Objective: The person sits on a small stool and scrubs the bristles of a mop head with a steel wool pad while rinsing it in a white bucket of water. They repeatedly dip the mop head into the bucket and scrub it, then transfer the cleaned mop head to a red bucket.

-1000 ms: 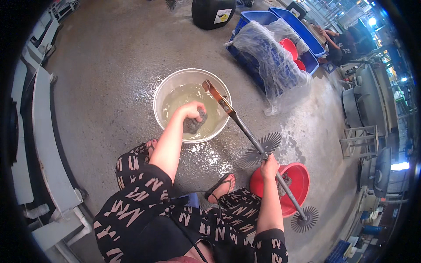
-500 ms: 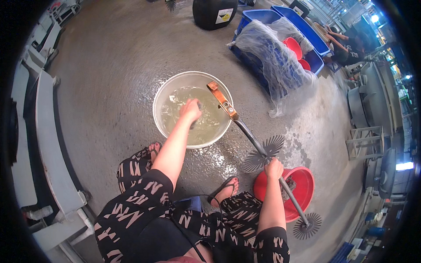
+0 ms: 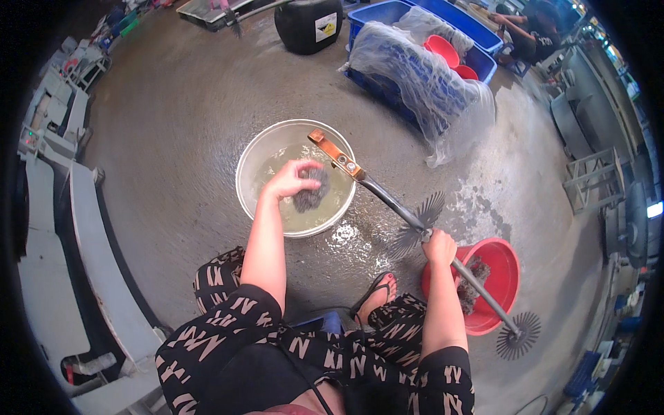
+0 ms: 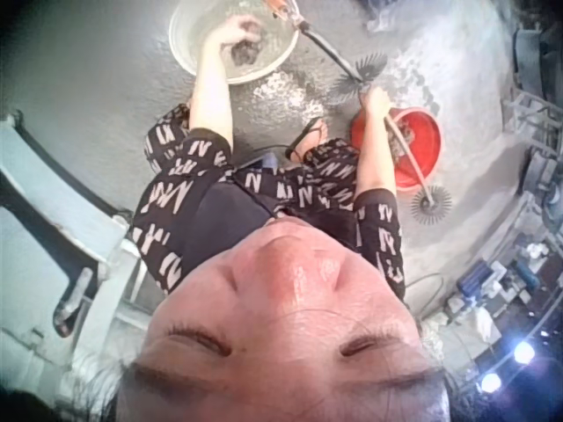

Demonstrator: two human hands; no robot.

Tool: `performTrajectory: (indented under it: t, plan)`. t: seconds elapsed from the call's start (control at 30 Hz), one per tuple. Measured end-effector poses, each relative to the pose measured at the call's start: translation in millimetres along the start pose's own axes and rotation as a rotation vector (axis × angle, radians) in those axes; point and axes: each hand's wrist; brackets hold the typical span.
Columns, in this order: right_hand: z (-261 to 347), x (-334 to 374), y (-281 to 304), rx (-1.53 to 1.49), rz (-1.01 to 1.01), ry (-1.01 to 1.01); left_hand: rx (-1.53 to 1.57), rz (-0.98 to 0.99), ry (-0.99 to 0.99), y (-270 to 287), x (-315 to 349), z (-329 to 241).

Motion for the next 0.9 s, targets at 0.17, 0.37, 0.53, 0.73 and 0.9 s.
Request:
performTrajectory:
  t: [0.17,0.37,0.53,0.73,0.9]
  plan:
    - [5,0,7,0.003,0.026,0.025,-0.351,-0.533,-0.458,-85,-19,-23]
    - [3,-4,6,-0.009,0.05,0.017,-0.513,-0.442,-0.387,-56,-38,-33]
    - [0,-1,14,-0.097,0.079,0.011,-0.699,-0.29,-0.56,-71,-37,-40]
    - [-2,-1,14,-0.11,0.062,0.019,-0.685,-0.308,-0.459,-65,-44,-44]
    - [-5,-2,4,-0.107,0.055,0.021,-0.711,-0.445,-0.295,-58,-47,-61]
Point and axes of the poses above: each hand's wrist, its own x-axis away from the middle knuckle, its own y-axis out of the back of the hand, z = x × y, and after that the axes turned 15 degrees about x, right-handed
